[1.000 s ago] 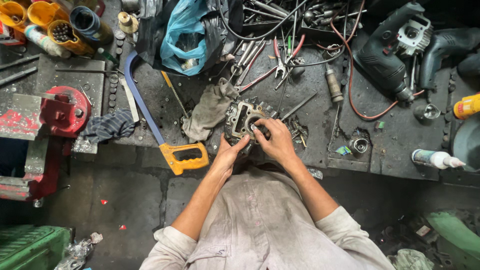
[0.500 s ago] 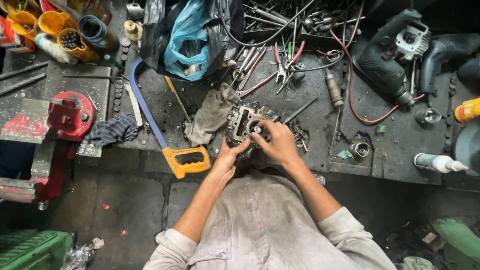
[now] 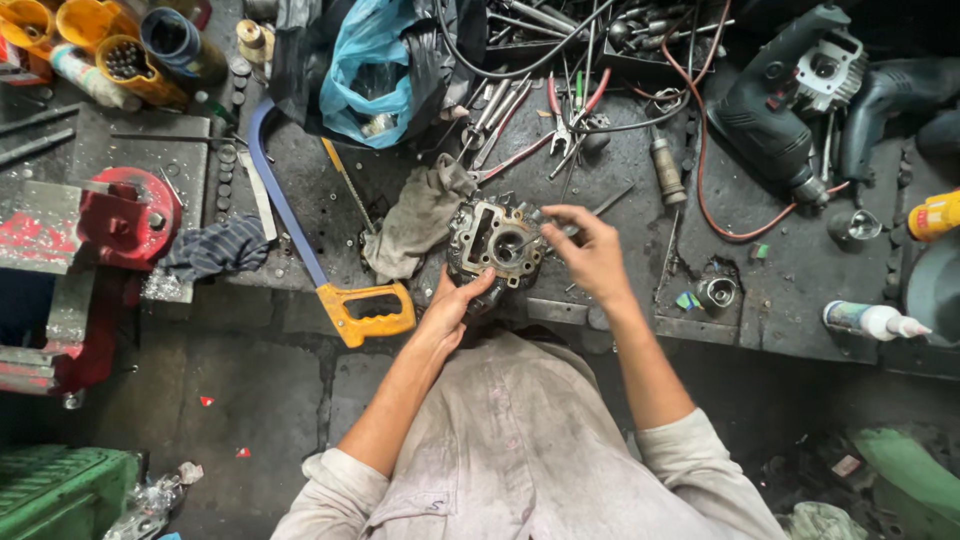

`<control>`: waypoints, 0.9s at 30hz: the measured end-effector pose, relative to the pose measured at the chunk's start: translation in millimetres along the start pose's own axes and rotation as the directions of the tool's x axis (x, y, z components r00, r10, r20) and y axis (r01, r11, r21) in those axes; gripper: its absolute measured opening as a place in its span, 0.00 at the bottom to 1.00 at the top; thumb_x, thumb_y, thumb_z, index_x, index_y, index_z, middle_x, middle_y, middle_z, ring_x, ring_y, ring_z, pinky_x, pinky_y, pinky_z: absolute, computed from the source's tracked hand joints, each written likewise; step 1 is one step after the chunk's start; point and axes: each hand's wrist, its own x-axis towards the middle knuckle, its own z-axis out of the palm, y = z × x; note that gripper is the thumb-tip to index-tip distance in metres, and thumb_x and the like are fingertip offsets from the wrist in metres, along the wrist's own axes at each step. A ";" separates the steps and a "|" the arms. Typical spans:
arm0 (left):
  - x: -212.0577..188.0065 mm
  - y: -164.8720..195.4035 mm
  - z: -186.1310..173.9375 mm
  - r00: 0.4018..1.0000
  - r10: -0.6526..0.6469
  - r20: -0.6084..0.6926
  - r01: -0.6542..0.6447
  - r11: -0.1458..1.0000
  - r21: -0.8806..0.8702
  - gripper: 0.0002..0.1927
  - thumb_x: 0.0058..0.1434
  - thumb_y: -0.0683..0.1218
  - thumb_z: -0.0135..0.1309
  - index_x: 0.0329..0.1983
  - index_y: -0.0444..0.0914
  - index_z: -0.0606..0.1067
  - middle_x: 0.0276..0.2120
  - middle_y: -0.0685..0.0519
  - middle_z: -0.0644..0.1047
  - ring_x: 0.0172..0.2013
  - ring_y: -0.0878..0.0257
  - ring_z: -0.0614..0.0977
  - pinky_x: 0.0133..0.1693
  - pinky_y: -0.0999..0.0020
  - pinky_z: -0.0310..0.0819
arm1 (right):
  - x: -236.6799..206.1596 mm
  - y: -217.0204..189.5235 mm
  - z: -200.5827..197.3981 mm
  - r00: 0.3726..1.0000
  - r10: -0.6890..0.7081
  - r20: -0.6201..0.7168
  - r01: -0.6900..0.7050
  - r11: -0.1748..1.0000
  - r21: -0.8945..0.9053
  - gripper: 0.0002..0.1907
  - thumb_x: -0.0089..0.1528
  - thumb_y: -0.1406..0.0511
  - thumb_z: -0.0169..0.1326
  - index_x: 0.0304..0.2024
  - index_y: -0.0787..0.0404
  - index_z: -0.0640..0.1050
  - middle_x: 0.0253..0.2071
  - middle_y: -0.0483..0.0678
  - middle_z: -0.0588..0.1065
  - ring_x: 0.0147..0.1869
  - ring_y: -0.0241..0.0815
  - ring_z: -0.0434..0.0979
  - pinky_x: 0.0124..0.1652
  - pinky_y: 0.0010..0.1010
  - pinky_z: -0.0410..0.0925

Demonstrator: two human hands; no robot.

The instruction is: The person holds a metal engine block on a workbench and repeatedly inserts and removes a small metal ring into a central bore. They rotate the block and adjust the ring with both hands throughout the clip.

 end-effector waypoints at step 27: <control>24.0 -15.9 14.4 1.000 0.013 -0.012 -0.013 1.000 0.017 0.45 0.53 0.44 0.67 0.70 0.38 0.55 0.57 0.45 0.75 0.56 0.56 0.78 0.58 0.60 0.73 | 5.5 39.0 21.3 0.919 -0.393 -0.018 0.386 0.910 -0.150 0.09 0.61 0.72 0.65 0.37 0.65 0.76 0.39 0.49 0.80 0.41 0.35 0.81 0.38 0.24 0.75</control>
